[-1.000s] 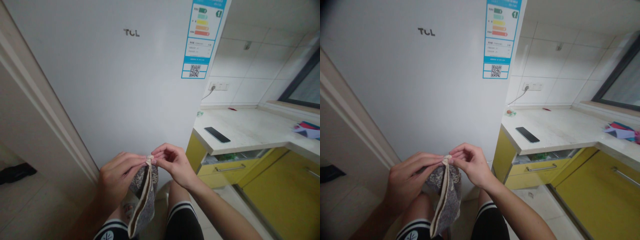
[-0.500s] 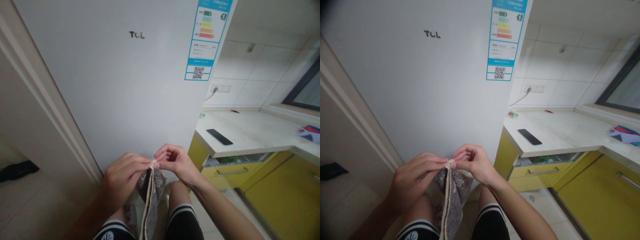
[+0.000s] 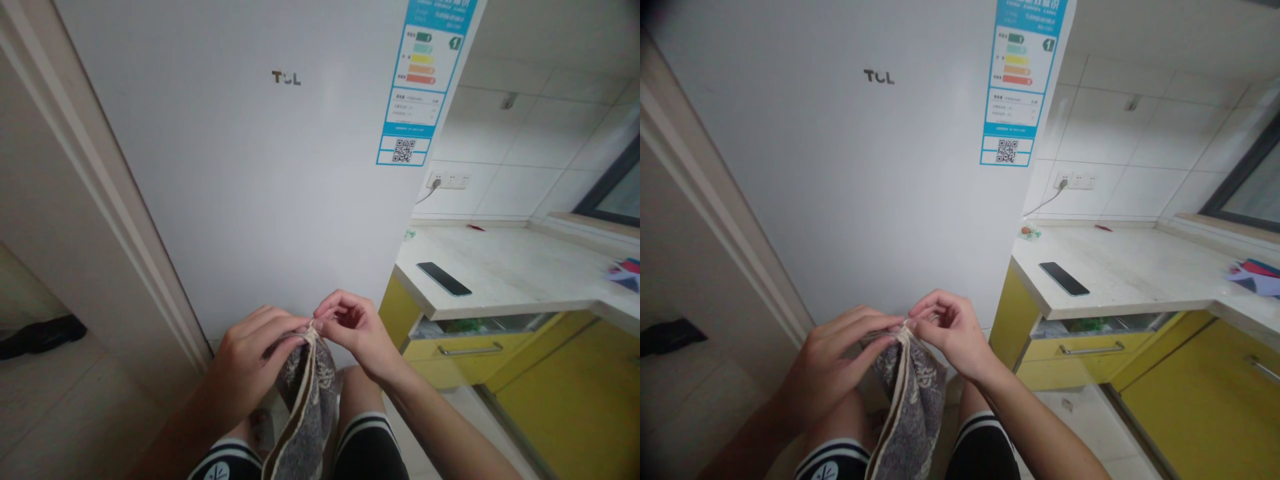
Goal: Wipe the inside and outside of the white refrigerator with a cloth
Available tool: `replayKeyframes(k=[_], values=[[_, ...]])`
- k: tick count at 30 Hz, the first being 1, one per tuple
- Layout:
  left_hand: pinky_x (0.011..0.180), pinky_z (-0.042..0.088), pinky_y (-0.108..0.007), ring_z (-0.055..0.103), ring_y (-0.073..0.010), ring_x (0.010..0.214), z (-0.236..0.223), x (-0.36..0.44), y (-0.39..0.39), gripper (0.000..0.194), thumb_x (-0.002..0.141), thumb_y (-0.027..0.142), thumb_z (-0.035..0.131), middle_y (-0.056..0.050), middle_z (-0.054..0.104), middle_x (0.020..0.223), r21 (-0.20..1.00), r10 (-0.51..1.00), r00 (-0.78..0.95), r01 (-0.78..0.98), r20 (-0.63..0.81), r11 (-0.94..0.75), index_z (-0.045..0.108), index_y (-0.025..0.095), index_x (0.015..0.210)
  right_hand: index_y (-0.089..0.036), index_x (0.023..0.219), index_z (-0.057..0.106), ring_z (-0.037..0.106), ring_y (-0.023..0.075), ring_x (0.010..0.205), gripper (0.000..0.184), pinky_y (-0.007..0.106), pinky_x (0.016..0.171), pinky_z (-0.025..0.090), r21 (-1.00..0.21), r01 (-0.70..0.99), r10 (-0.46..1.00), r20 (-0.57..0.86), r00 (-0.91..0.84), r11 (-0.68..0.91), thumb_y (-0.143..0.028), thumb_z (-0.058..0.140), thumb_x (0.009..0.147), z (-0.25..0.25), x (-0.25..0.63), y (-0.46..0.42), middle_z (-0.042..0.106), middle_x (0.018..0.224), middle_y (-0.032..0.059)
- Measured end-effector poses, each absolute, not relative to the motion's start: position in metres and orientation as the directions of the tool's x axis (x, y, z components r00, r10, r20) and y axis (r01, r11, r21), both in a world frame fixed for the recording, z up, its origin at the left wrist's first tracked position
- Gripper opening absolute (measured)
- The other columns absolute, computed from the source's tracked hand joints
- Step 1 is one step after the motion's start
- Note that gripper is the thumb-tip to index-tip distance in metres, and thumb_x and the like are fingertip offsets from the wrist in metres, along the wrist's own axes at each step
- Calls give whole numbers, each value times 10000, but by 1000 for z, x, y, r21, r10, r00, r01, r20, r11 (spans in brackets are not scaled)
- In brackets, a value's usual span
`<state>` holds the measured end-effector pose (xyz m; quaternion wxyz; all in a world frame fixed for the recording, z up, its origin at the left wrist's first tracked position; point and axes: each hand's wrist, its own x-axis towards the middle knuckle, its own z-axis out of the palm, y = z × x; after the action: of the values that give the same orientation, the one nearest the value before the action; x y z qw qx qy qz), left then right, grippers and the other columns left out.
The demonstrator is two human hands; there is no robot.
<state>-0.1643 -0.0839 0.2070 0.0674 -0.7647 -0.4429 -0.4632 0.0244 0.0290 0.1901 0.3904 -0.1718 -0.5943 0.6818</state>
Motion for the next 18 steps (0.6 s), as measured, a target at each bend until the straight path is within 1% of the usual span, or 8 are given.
replayKeyframes(k=[5, 10, 11, 13, 16, 18], values=[[829, 598, -184, 789, -129, 894, 208, -168, -85, 186, 1045, 125, 732, -7, 829, 998, 366, 657, 155, 727, 737, -582, 809, 237, 1172, -188, 908, 819, 689, 126, 734, 245, 239, 725, 557, -934, -266, 753, 352, -555, 240, -354, 979, 825, 191, 26, 19, 785, 821, 31], [806, 593, -177, 793, -128, 877, 207, -167, -86, 161, 1035, 131, 736, 1, 824, 976, 415, 684, 96, 731, 723, -541, 816, 241, 1122, -196, 929, 825, 719, 146, 778, 182, 267, 769, 589, -874, -238, 705, 482, -520, 423, -371, 871, 951, 194, 28, 12, 797, 852, 47], [807, 592, -175, 793, -125, 874, 207, -167, -87, 169, 1028, 122, 739, 5, 824, 973, 415, 681, 88, 734, 727, -538, 816, 243, 1117, -199, 942, 830, 726, 151, 797, 175, 274, 786, 592, -864, -232, 696, 498, -516, 447, -369, 871, 954, 194, 29, 11, 801, 866, 47], [811, 588, -171, 796, -121, 877, 208, -166, -88, 189, 1016, 102, 740, 14, 828, 975, 410, 672, 76, 740, 737, -533, 817, 249, 1106, -210, 996, 843, 737, 167, 857, 197, 288, 832, 596, -848, -215, 679, 519, -520, 484, -369, 922, 911, 193, 29, 10, 812, 912, 46], [826, 582, -171, 799, -116, 896, 208, -164, -88, 205, 1011, 84, 736, 21, 832, 993, 401, 663, 63, 752, 746, -523, 819, 255, 1088, -230, 1118, 857, 737, 183, 936, 345, 299, 887, 588, -833, -184, 666, 532, -522, 521, -372, 993, 834, 189, 28, 10, 827, 1001, 44], [829, 581, -179, 798, -120, 901, 208, -164, -89, 199, 1014, 90, 737, 18, 831, 1001, 395, 665, 60, 764, 745, -511, 819, 253, 1093, -239, 1170, 859, 733, 187, 952, 379, 302, 895, 582, -833, -166, 669, 528, -523, 528, -385, 986, 844, 185, 26, 11, 833, 1041, 46]])
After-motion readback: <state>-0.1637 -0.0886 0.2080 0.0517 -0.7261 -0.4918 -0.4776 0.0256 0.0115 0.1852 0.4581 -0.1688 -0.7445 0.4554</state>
